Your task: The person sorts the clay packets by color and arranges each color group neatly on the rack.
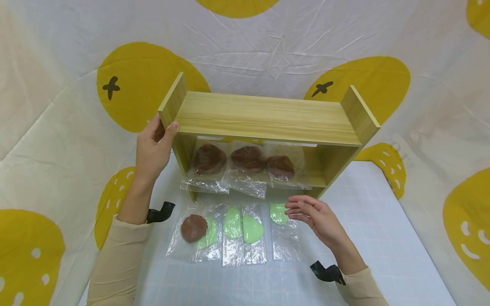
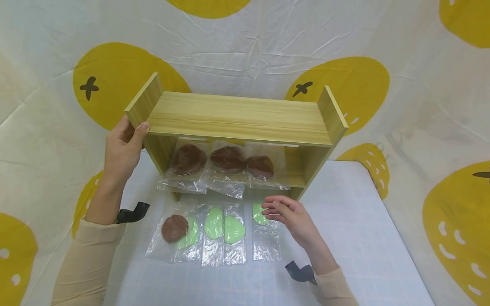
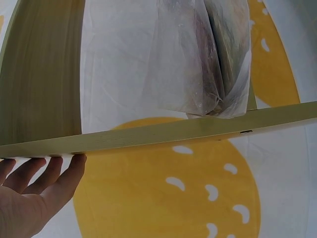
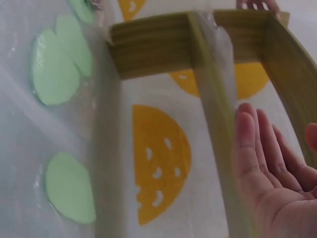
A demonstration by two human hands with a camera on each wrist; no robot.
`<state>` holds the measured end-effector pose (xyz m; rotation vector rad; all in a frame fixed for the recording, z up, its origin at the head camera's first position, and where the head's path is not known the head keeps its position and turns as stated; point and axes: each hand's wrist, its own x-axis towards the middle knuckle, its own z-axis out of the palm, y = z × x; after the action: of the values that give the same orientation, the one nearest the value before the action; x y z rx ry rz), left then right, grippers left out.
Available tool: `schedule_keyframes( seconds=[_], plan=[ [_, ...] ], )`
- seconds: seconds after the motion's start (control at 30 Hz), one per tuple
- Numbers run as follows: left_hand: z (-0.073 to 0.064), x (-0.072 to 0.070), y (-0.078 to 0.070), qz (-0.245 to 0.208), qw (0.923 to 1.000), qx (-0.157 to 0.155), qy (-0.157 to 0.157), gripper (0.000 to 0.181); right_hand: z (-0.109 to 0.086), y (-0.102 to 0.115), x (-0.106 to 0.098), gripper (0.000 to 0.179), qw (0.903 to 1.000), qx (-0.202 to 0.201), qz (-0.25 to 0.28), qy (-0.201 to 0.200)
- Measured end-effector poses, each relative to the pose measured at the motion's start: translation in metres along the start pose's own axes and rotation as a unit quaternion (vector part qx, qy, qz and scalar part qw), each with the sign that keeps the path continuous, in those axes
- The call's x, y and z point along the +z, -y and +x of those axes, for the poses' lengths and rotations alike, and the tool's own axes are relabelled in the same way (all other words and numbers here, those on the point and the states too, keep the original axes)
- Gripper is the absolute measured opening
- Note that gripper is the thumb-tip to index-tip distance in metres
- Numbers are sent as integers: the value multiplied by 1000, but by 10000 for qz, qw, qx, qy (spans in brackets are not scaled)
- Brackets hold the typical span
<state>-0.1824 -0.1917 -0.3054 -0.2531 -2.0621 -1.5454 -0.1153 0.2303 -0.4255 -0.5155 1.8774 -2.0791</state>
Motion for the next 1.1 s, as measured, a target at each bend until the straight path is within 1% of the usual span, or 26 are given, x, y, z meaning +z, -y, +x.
schedule_keyframes(
  seconds=[0.1, 0.17, 0.3, 0.4, 0.63, 0.8, 0.97, 1.1],
  plan=[
    [0, 0, 0, -4, 10000, -1, 3, 42, 6, -10, 8, 33, 9993, 218, -15, 305],
    [0, 0, 0, 8, 10000, -12, 7, 42, 11, -16, 14, 36, 9984, 363, 17, 422],
    [0, 0, 0, 24, 10000, -43, 10, 43, 21, -28, 25, 40, 9964, 676, 19, 518],
    [0, 0, -1, 37, 10000, -49, 13, 43, 29, -37, 34, 40, 9944, 888, 31, 581],
    [0, 2, -1, 19, 9999, -102, 25, 44, 50, -60, 54, 46, 9884, 1280, 204, 791],
    [0, 2, -1, 65, 9999, -131, 45, 45, 63, -76, 67, 50, 9858, 1429, 412, 780],
    [0, 1, -2, 69, 9999, -118, 18, 45, 74, -87, 81, 48, 9816, 1656, 615, 725],
    [-1, 1, -2, 94, 9999, -106, 2, 44, 80, -98, 98, 44, 9763, 1856, 832, 745]
  ],
)
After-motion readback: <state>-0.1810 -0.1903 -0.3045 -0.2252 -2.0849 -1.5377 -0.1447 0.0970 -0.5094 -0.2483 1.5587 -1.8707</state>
